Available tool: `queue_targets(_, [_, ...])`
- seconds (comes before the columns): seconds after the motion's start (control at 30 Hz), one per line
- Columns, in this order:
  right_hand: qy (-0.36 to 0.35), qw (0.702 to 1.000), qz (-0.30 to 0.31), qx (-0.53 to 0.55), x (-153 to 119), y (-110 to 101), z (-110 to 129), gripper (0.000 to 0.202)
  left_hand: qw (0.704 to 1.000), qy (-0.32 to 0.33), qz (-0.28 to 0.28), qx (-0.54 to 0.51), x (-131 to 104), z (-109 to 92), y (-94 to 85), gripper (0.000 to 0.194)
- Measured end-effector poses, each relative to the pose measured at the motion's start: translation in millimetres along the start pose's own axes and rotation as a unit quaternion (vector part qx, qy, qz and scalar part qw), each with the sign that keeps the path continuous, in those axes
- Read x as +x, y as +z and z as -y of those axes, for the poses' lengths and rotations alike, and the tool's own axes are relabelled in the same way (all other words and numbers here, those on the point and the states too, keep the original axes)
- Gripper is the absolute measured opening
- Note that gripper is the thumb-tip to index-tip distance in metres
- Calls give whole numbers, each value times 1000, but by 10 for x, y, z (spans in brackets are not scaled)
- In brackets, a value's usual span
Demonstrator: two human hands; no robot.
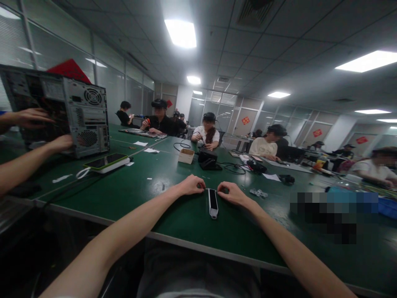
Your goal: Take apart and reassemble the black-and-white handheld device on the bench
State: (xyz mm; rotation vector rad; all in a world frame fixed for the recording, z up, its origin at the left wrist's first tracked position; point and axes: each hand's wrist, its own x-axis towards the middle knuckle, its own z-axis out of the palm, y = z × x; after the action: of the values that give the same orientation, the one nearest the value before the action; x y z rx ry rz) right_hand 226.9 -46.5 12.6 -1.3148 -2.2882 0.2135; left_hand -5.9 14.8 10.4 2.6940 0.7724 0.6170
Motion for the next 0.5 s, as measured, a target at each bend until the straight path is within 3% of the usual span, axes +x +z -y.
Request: queue_targets(0.5, [2, 1000, 3, -4, -5, 51, -64, 11, 996, -51, -29, -64, 5, -20, 57, 19])
